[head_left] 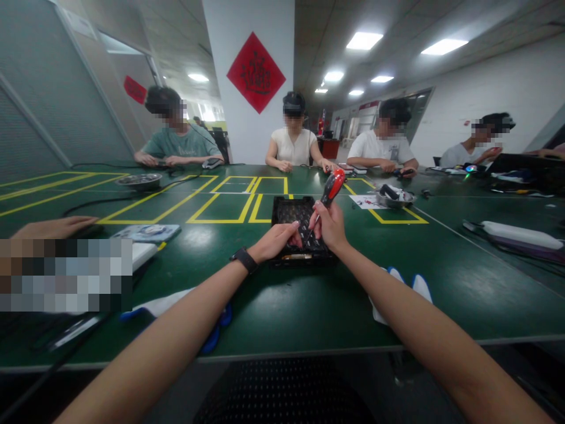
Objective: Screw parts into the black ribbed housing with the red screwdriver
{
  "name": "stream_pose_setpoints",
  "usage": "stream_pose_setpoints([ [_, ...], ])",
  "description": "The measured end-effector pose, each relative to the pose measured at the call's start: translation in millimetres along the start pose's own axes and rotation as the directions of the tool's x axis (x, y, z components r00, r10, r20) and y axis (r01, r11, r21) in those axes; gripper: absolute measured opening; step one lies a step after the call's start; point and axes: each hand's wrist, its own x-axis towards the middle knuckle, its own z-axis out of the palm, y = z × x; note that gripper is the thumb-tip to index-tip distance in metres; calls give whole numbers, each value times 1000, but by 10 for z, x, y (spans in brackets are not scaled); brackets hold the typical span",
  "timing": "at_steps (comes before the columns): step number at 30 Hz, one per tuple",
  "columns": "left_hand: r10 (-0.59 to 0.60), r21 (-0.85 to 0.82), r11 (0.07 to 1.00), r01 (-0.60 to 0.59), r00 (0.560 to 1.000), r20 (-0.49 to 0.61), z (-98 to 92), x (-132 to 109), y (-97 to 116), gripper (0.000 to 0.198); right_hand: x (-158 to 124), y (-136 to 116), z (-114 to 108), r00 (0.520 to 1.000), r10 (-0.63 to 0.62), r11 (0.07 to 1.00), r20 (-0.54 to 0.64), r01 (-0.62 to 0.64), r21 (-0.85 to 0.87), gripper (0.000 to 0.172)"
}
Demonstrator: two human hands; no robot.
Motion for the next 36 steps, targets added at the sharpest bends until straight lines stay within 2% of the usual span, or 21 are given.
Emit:
stream_pose_setpoints([
  [9,-5,14,1000,5,1000,15,0,16,-45,67,11,0,-4,999,3,1000,-42,-2,21,30],
  [19,-34,-6,999,34,999,-6,1,-4,2,64,43,40,-23,995,-14,999,-99,18,31,28],
  [26,-39,16,999,39,999,5,-4,-6,21,65,61,36,-27,989,17,999,-147,-11,38,29],
  [32,-54,-8,998,55,998,14,-2,-8,-2,64,84,104,-52,982,18,997,-186,-4,78,29],
  [36,-86,-71,994,85,996,-13,6,7,-30,60,134,198,-86,966,54,990,-254,-17,143,28],
])
